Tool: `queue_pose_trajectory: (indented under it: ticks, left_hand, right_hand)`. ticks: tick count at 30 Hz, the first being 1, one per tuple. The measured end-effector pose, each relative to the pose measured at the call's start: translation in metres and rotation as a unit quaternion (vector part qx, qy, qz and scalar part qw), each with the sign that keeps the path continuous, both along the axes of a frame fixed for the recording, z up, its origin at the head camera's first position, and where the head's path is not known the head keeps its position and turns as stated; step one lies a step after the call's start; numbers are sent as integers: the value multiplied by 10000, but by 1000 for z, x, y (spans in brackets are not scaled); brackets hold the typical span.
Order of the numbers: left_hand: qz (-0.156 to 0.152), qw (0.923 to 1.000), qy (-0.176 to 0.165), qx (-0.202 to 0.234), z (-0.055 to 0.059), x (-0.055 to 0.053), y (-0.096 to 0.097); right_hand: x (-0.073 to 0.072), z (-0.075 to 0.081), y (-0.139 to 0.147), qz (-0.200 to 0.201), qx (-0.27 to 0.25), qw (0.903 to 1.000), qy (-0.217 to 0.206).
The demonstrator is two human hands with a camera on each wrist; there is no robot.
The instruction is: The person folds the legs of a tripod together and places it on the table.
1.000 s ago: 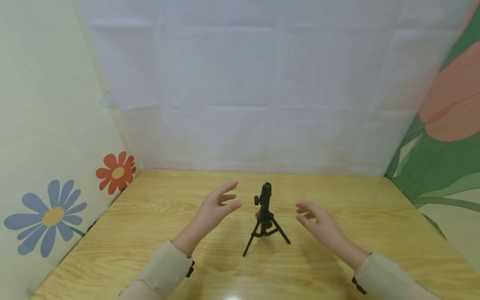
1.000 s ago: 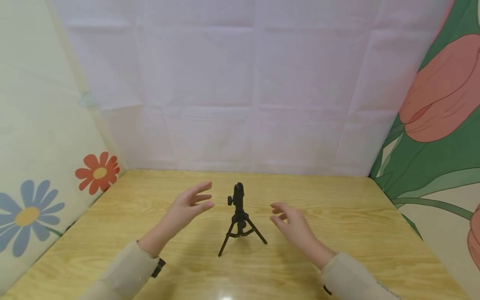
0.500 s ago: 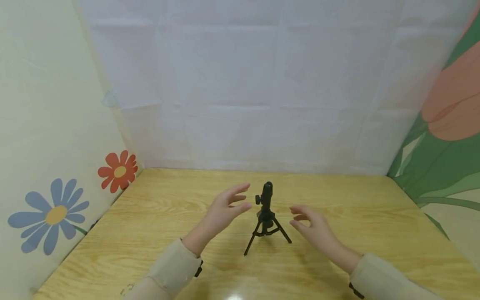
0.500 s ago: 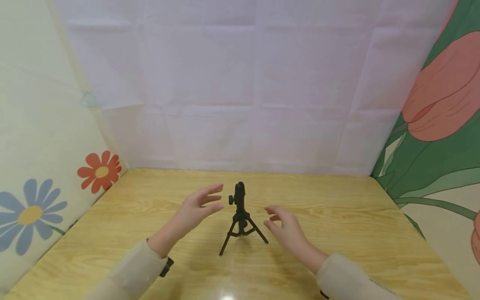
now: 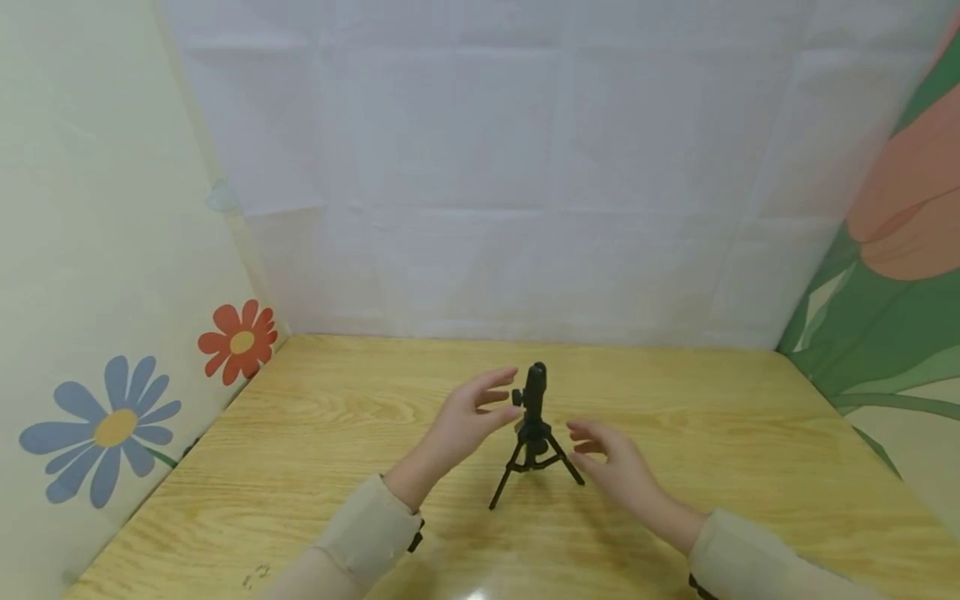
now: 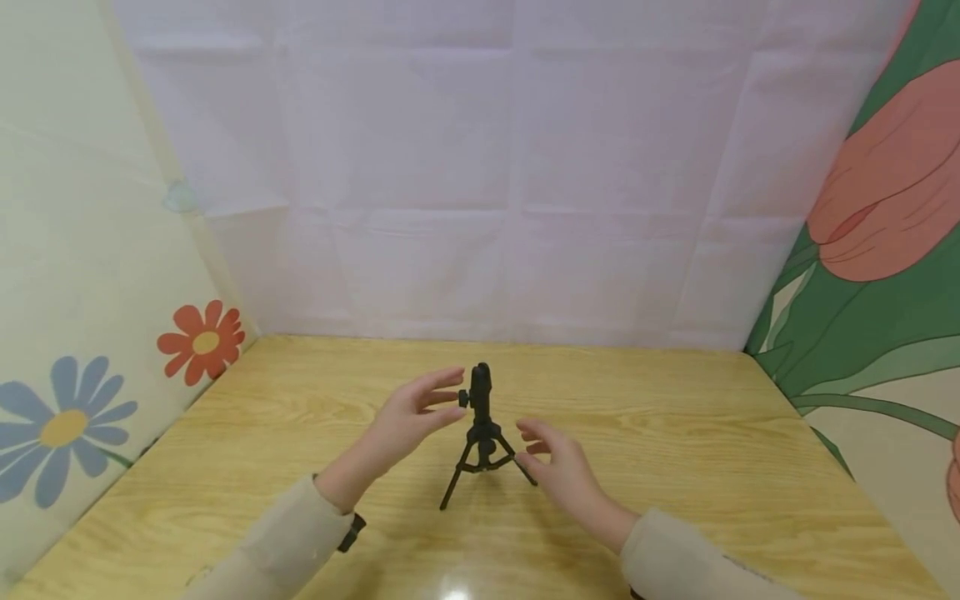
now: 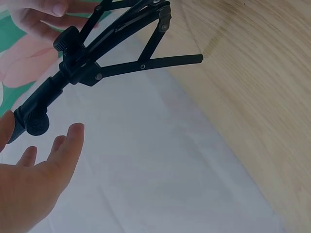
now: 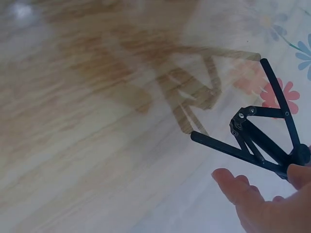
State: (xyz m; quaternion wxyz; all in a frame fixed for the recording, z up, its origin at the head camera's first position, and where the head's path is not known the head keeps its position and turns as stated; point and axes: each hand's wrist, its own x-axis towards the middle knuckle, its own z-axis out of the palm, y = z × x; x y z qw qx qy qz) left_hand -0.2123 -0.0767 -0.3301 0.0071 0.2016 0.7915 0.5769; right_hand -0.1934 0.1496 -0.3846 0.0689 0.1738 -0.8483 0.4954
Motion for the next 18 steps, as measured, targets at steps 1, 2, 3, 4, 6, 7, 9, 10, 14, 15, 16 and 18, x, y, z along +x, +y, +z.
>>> queue_pose_trajectory:
  ticks: [1,2,3,4,6,7,9,10,14,15,16,18]
  left_hand:
    - [-7,10000,8,9,0,0,1]
    - [-15,10000,1,17,0,-1,2]
    - [-18,10000,8,13,0,-1,3]
    - [-24,10000,17,12,1,-1,4]
    - [-35,10000,20,25,0,-2,5]
    - [-33,10000,29,17,0,-3,6]
    - [-30,10000,27,17,0,-3,9]
    - [-38,10000,20,30,-1,-4,10]
    - [-23,10000,-9,25,-2,-5,14]
    - [-16,10000,-10,26,-3,-6,15]
    - [-15,10000,-18,37,-3,-7,16]
    - [-21,10000,-26,80,-3,-7,18]
  right_hand:
    - [0,0,-1,12,-39,10000,-33]
    - [0,-1,-1,15,-76,9999,-76]
    - [0,-1,-1,29,-86,9999,-97]
    - [0,-2,-2,28,-122,9998,-165]
    - [0,-2,-1,76,-156,9995,-251]
    - [0,-3,-1,108,-169,9994,-295]
    - [0,-3,-1,169,-188,9990,-362]
    - [-1,-3,-1,184,-194,9988,-403]
    - [-3,-5,-2,168,-161,9987,-457]
    - [-4,-5,-3,164,-138,9988,-450]
    - [-5,-6,-3,152,-100,9989,-442]
    - [-6,-7,-3,151,-69,9989,-441]
